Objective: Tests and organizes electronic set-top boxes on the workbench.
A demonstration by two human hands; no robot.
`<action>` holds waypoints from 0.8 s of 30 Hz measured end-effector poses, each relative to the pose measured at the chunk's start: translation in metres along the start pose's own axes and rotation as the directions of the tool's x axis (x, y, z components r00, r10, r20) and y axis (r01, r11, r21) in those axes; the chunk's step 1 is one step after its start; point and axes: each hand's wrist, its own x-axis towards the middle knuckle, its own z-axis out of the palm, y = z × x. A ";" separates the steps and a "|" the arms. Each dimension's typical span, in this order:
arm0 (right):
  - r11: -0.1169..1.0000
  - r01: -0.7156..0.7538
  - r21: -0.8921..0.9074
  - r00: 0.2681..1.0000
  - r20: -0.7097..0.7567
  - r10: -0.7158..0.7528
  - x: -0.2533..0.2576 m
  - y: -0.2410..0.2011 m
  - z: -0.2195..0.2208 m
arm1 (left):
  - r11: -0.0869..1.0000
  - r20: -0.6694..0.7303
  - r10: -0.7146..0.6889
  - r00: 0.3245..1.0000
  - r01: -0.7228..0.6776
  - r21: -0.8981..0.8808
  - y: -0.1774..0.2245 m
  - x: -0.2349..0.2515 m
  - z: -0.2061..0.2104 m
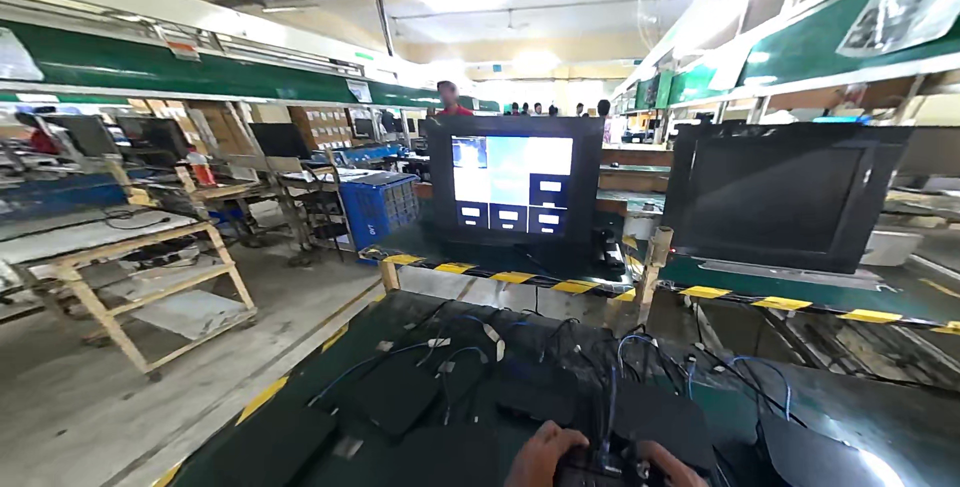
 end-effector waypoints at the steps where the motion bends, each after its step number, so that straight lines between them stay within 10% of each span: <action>1: 0.997 -0.005 -0.074 1.000 -0.001 0.005 0.004 -0.005 -0.002 | 0.998 -0.012 -0.005 1.000 0.006 0.057 0.000 0.000 0.006; 8: 0.837 -0.084 -0.540 0.991 -0.135 0.012 0.024 -0.046 0.023 | 0.915 0.099 -0.289 0.952 0.244 0.322 0.017 0.007 0.017; 19: 0.997 -0.072 0.000 0.889 -0.452 0.065 0.022 -0.042 0.019 | 0.891 0.147 -0.346 0.927 0.276 0.359 0.019 0.015 0.017; 24: 0.986 -0.168 0.014 0.912 -0.378 0.160 0.014 -0.034 0.011 | 0.888 0.195 -0.352 0.916 0.260 0.380 0.019 0.020 0.013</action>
